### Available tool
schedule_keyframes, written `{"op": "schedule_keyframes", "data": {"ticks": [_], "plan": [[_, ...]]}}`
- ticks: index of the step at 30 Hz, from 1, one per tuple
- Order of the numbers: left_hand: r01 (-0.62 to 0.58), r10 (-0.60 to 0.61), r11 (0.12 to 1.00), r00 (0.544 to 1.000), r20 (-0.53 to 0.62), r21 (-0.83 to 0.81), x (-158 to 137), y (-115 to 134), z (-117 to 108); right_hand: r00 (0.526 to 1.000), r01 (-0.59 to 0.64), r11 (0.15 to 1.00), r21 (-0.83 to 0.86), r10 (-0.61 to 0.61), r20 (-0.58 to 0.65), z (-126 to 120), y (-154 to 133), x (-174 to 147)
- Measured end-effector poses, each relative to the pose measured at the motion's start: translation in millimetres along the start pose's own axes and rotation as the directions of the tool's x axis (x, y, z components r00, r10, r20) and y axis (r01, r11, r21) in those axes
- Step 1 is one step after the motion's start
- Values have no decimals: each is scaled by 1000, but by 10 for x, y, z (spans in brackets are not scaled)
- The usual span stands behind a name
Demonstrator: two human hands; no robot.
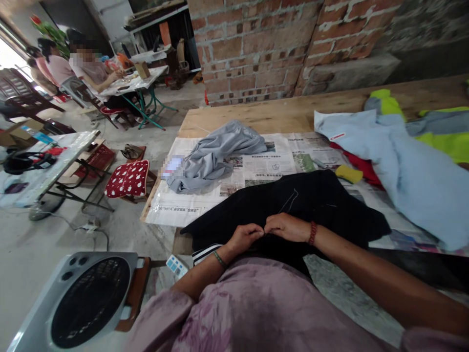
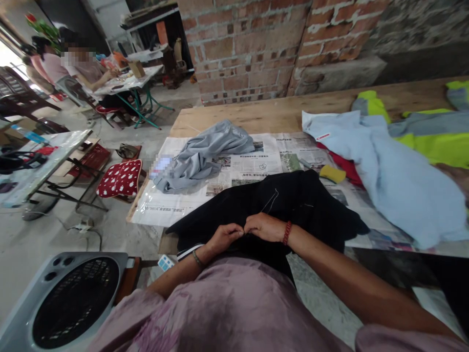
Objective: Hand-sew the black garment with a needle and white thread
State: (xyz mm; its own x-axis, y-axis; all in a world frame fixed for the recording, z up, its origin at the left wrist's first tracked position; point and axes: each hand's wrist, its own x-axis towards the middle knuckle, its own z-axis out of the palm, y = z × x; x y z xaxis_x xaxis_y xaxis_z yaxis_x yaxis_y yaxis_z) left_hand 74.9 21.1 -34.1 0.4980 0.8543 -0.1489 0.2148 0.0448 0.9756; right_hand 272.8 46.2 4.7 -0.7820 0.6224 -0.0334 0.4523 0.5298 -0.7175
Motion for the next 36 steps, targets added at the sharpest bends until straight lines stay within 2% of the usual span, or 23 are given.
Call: {"op": "schedule_keyframes", "data": {"ticks": [8, 12, 16, 18, 21, 23, 27, 32, 36], "plan": [[19, -20, 997, 1000, -14, -74, 13, -78, 13, 999, 3, 1000, -12, -4, -49, 45, -21, -10], [39, -41, 997, 999, -27, -71, 42, -86, 21, 999, 27, 999, -36, -28, -43, 63, -29, -7], [21, -21, 999, 1000, 2, -44, 51, -33, -16, 999, 1, 1000, -6, -1, -50, 59, 8, -14], [-55, 59, 997, 995, -84, 56, 7, 41, -52, 999, -15, 1000, 4, 15, -47, 45, 33, -25], [-139, 234, 938, 930, -282, 318, -124, 195, -106, 998, -32, 999, 23, 33, -51, 26, 54, -40], [-152, 276, 890, 930, -243, 430, -218, 287, -117, 998, -36, 999, 36, 38, -57, 20, 54, -43], [-147, 187, 867, 982, -36, 477, -303, 326, -52, 997, -48, 998, 49, 50, -51, 21, 33, -34], [-49, 72, 924, 996, -48, 379, -220, 211, 41, 998, -43, 998, 46, 45, -44, 26, 16, -34], [156, -151, 984, 986, -67, 88, -168, 182, 25, 997, -54, 997, 46, 56, -51, 26, 14, -33]]}}
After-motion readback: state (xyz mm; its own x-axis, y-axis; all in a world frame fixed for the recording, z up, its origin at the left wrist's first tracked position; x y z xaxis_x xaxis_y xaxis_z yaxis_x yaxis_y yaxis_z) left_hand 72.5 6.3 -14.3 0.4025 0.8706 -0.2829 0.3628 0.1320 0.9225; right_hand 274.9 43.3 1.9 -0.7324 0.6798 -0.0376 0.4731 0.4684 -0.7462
